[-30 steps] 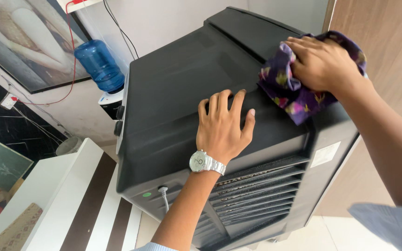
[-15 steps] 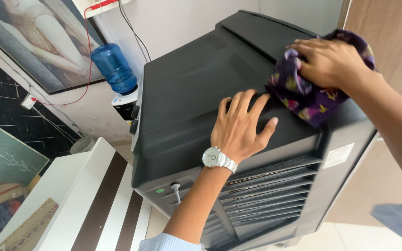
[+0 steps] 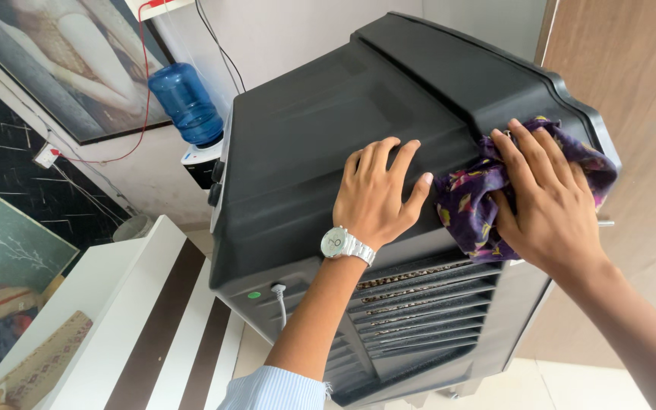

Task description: The person wipes the front casing and horizontal vents of an air cooler using a purple cloth, then moves to clean the top surface, side panels, and lower body of the machine.

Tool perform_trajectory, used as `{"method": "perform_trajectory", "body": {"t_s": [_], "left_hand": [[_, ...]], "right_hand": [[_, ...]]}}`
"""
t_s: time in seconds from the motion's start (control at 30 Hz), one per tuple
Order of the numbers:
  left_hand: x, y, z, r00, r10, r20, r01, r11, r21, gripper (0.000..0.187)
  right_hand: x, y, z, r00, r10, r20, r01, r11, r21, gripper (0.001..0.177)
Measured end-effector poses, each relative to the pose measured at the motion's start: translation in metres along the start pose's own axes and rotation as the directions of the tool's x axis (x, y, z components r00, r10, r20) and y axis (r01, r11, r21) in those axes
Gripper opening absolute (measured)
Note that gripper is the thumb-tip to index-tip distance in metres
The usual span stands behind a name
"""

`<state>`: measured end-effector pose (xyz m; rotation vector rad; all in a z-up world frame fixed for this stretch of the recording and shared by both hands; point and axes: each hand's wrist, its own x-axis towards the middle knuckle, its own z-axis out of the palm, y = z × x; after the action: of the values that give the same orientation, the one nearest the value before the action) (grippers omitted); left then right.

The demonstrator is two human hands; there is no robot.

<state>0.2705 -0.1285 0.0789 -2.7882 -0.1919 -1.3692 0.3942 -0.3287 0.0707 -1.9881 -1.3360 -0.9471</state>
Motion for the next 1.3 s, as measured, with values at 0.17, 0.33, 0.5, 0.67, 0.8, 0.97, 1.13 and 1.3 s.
{"method": "perform_trajectory", "body": {"t_s": [0.17, 0.33, 0.5, 0.67, 0.8, 0.97, 1.13, 1.3], "left_hand": [[0.000, 0.002, -0.001, 1.000, 0.001, 0.003, -0.001, 1.000, 0.015, 0.051], [0.000, 0.000, -0.002, 1.000, -0.002, 0.013, 0.002, 1.000, -0.006, 0.049], [-0.003, 0.001, -0.001, 1.000, 0.008, -0.011, -0.008, 1.000, 0.004, 0.048], [0.001, 0.001, -0.001, 0.999, -0.050, 0.013, 0.051, 0.997, -0.062, 0.051], [0.001, -0.002, -0.011, 0.988, -0.088, -0.129, 0.067, 0.984, -0.164, 0.053], [0.000, -0.002, -0.023, 0.963, -0.163, -0.213, 0.081, 0.934, -0.349, 0.046], [-0.018, -0.010, -0.029, 0.987, -0.043, -0.155, 0.008, 0.976, -0.219, 0.035], [-0.018, -0.007, -0.027, 0.946, -0.215, -0.242, 0.174, 0.968, -0.182, 0.039]], "right_hand": [[0.048, 0.060, 0.014, 0.993, -0.046, 0.109, 0.059, 0.992, -0.113, 0.063], [0.112, 0.102, 0.049, 0.971, -0.123, 0.206, 0.157, 0.975, -0.157, 0.078], [0.067, 0.063, 0.032, 0.998, -0.049, 0.036, 0.053, 0.993, -0.104, 0.050], [-0.009, -0.008, 0.015, 0.988, 0.007, -0.151, -0.018, 0.997, -0.074, 0.055], [-0.009, -0.036, 0.033, 0.992, -0.002, -0.128, -0.008, 0.997, -0.079, 0.062], [-0.003, -0.078, 0.055, 0.990, -0.110, -0.087, 0.125, 0.975, 0.182, 0.059], [0.005, -0.049, 0.032, 0.974, -0.226, -0.003, 0.222, 0.953, 0.206, 0.057], [0.016, -0.049, 0.030, 0.983, -0.181, -0.024, 0.182, 0.972, 0.151, 0.054]]}}
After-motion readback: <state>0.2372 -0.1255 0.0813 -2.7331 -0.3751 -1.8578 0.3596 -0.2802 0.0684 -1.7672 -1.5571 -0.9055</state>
